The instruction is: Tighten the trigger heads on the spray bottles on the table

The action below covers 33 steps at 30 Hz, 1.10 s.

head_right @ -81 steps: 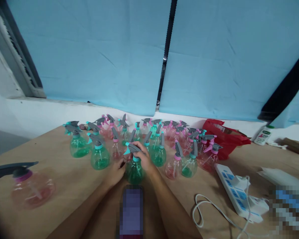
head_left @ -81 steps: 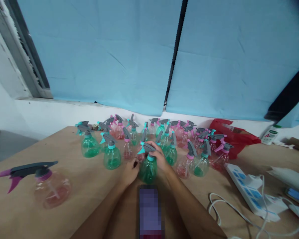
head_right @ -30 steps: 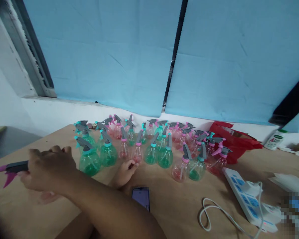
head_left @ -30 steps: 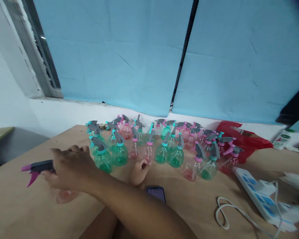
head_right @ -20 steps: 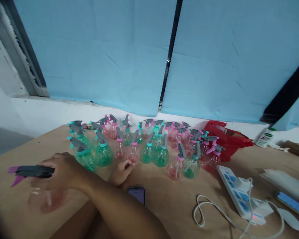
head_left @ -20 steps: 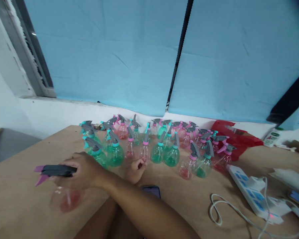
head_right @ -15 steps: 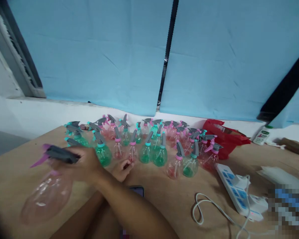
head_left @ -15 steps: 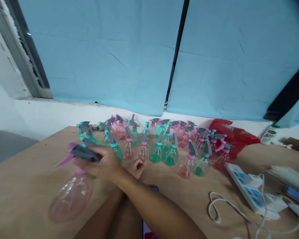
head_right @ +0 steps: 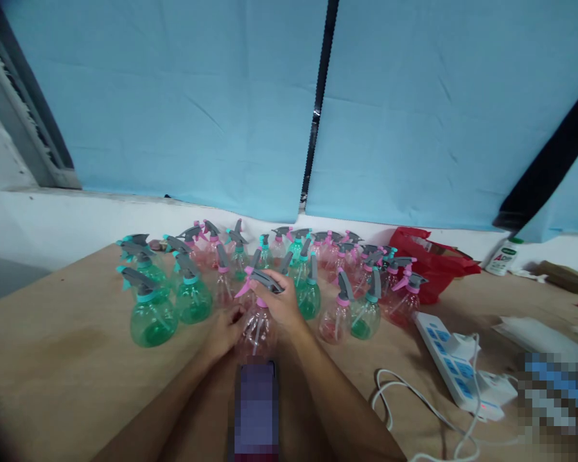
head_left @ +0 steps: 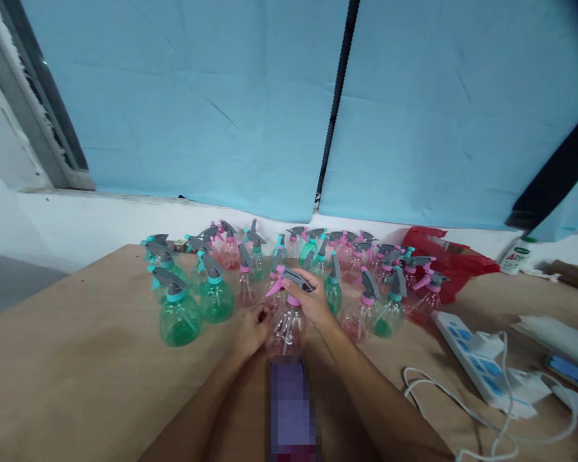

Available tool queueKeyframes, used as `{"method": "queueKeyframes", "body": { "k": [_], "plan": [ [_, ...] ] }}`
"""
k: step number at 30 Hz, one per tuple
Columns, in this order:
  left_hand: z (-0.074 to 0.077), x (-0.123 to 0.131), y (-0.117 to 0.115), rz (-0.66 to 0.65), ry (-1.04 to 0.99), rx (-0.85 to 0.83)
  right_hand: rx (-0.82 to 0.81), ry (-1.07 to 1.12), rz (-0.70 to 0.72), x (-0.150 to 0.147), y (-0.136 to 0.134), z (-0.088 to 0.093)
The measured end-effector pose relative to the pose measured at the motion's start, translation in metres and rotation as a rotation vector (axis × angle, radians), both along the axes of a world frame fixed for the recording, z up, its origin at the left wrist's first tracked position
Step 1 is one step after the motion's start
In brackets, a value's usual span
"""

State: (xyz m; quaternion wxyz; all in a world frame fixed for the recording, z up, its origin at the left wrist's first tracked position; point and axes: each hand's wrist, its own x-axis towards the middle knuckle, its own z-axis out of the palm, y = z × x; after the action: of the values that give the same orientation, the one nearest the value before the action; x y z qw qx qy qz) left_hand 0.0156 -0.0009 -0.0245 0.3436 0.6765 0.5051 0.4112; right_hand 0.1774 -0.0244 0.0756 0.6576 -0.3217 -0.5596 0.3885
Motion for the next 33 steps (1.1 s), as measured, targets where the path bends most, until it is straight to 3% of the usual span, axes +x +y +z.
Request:
{"method": "queueKeyframes", "body": {
  "k": [4,8,12,15,17,26,33],
  "plan": [
    [0.003,-0.003,0.002,0.013,-0.015,0.012,0.052,-0.115,-0.100,0.006,-0.005,-0.016],
    [0.008,-0.003,-0.001,0.010,-0.022,0.017,0.129,-0.195,-0.100,-0.003,-0.001,-0.029],
    [0.010,-0.003,-0.004,0.006,-0.020,0.022,0.030,-0.136,0.105,-0.003,0.010,-0.035],
    [0.012,-0.002,-0.006,-0.005,-0.017,0.028,-0.023,-0.112,0.309,-0.001,0.018,-0.036],
    [0.013,-0.001,-0.007,-0.015,-0.018,0.035,-0.027,-0.125,0.359,0.000,0.020,-0.035],
    [0.019,0.003,-0.010,-0.051,-0.013,0.064,-0.083,-0.094,0.393,0.006,0.018,-0.032],
    [0.015,0.003,-0.011,-0.071,-0.027,0.028,-0.101,-0.132,0.364,0.005,0.015,-0.029]
  ]
}}
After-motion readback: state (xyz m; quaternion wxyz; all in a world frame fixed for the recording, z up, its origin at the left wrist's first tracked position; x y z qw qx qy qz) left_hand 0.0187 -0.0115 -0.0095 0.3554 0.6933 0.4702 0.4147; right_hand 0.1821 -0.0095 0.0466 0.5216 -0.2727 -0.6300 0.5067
